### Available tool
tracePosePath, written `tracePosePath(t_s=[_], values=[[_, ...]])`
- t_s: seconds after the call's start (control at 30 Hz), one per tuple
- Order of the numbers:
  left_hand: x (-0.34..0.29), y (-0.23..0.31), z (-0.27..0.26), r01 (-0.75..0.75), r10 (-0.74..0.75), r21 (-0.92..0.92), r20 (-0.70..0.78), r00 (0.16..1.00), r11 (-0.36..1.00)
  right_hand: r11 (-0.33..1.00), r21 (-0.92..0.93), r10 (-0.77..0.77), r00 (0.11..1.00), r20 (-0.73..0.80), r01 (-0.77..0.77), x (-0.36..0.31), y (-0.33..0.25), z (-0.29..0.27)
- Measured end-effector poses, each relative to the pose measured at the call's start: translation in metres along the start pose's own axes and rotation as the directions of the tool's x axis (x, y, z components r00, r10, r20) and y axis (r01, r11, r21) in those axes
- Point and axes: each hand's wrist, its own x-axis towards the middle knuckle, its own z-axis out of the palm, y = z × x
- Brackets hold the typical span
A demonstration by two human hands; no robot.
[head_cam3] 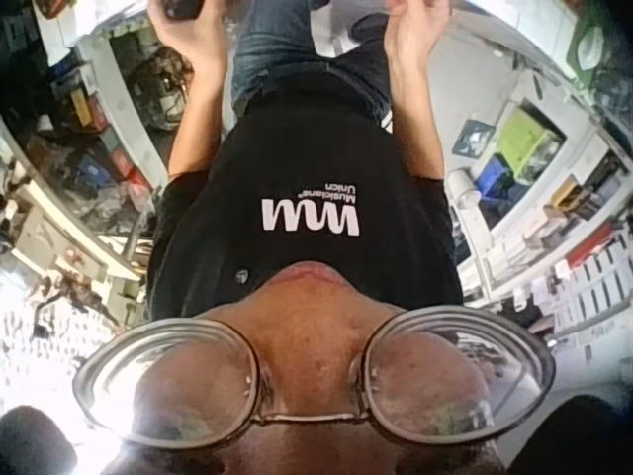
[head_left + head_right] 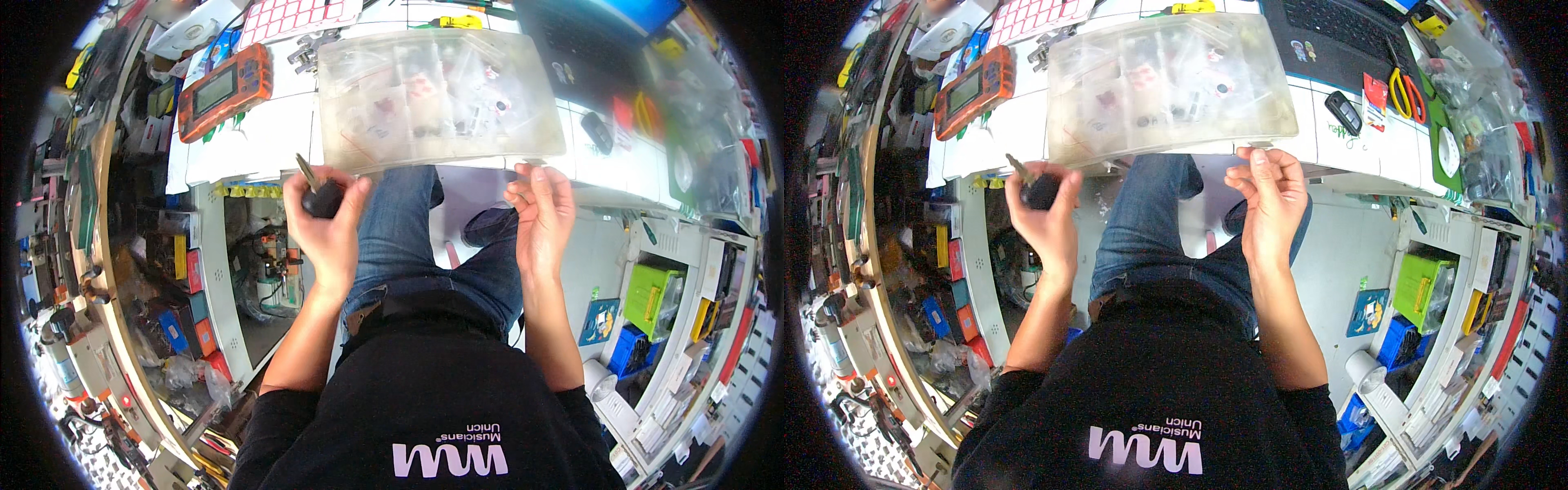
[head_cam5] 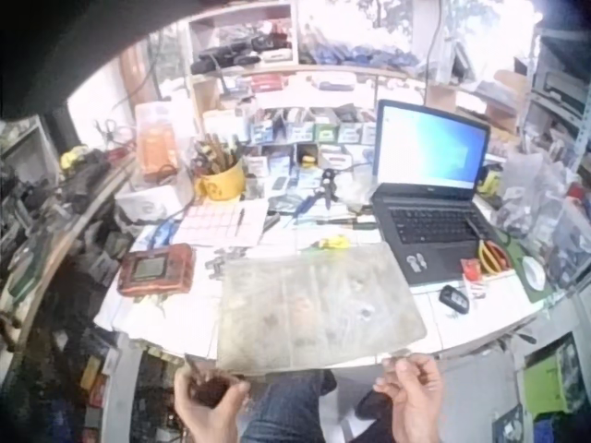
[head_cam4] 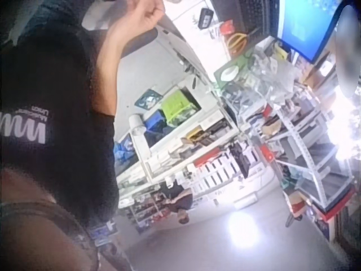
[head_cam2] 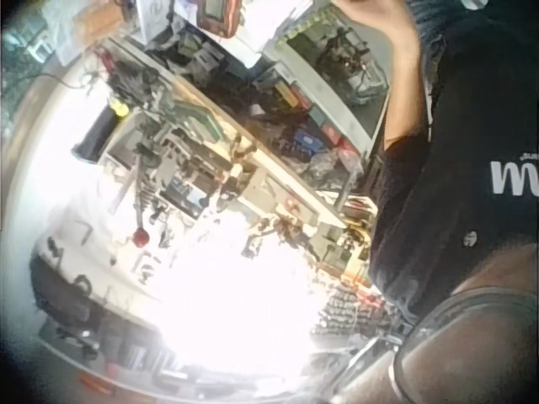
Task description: The person retrieves a plastic organizer box from a shelf, opens it, and selects a small metal keychain component. They then attach the component to a car key fob, completing the assembly.
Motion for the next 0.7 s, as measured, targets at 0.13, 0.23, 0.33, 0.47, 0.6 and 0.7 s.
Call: tracePosePath(t_s=[0.13, 0.23, 0.33, 0.47, 0.6, 0.7], values=[[0.029, -0.008, -0.015, -0.777, 0.602, 0.358, 0.492, 0.629, 0.518, 0.999, 0.046, -0.012, 1.000, 0.020, 0.012, 0.005, -0.005, -0.003], [0.046, -0.011, -0.025, -0.894, 0.583, 0.349, 0.677, 0.449, 0.282, 0.996, 0.090, 0.015, 1.000, -0.013, -0.014, 0.007, 0.002, -0.004], [0.054, -0.002, -0.021, -0.926, 0.528, 0.312, 0.760, 0.379, 0.214, 0.995, 0.103, -0.014, 1.000, -0.018, 0.016, 0.007, 0.007, -0.003], [0.054, 0.000, -0.016, -0.966, 0.541, 0.259, 0.810, 0.226, 0.015, 0.991, 0.137, -0.001, 0.999, -0.034, 0.005, 0.005, 0.007, 0.000], [0.063, 0.002, -0.021, -0.985, 0.566, 0.166, 0.816, 0.116, -0.039, 0.994, 0.113, -0.003, 1.000, 0.000, 0.003, 0.004, 0.006, 0.001], [0.069, 0.006, -0.026, -0.994, 0.537, 0.105, 0.841, 0.070, -0.034, 0.998, 0.061, 0.014, 0.999, 0.040, -0.017, 0.000, 0.012, 0.003]])
